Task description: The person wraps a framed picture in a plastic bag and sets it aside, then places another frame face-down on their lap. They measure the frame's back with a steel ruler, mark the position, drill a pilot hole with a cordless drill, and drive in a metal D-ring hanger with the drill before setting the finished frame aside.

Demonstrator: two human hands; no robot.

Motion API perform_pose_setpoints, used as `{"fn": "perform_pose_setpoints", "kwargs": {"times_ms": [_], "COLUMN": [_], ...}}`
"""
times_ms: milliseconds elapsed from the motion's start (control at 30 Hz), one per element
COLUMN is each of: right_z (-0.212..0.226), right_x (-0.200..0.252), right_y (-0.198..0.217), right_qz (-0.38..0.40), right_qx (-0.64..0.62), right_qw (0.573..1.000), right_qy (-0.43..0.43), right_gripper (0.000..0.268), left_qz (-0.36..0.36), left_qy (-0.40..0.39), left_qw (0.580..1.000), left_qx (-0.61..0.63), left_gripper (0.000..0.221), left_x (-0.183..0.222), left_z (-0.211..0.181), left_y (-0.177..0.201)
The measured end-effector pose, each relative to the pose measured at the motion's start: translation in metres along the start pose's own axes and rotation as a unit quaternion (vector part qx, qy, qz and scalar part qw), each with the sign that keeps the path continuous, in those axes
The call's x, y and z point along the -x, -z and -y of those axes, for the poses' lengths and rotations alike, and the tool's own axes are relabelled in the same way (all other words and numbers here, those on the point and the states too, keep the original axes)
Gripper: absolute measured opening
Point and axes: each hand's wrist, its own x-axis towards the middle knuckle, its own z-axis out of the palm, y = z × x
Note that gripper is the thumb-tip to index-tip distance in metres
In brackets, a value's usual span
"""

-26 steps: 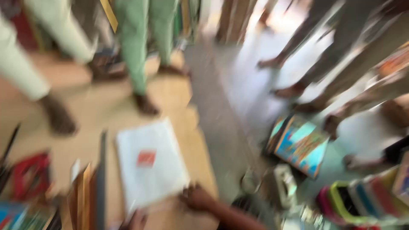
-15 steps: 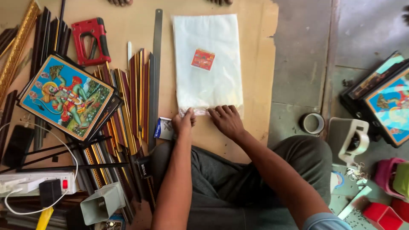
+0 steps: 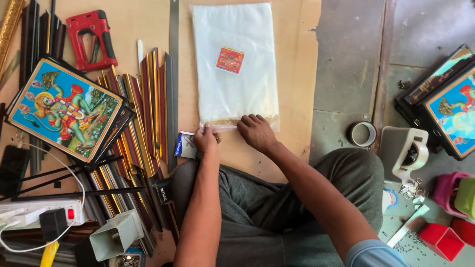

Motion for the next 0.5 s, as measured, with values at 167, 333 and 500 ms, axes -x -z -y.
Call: {"fn": "perform_pose_setpoints", "kwargs": {"times_ms": [167, 333, 500], "right_z": [0.007, 0.015, 0.009], "right_x": [0.006, 0.019, 0.027], "right_y": [-0.003, 0.003, -0.012], "right_qz": [0.003, -0.056, -0.054], "right_qx": [0.005, -0.002, -0.026], "right_qw": [1.000, 0.998, 0.997], "right_qy": [-0.025, -0.034, -0.040], "right_gripper": [0.010, 0.014, 0.015], "left_qz": [-0.044, 0.006, 0.032], "left_qy": [-0.003, 0.024, 0.008], "left_qw": [0.996, 1.000, 0.994], "left_qx": [-0.082, 0.020, 0.100], "left_gripper": [0.026, 0.013, 0.013], "left_x": [-0.012, -0.018, -0.047], "left_z": [0.015, 0.027, 0.072], "left_y": [0.007, 0.012, 0.020]}}
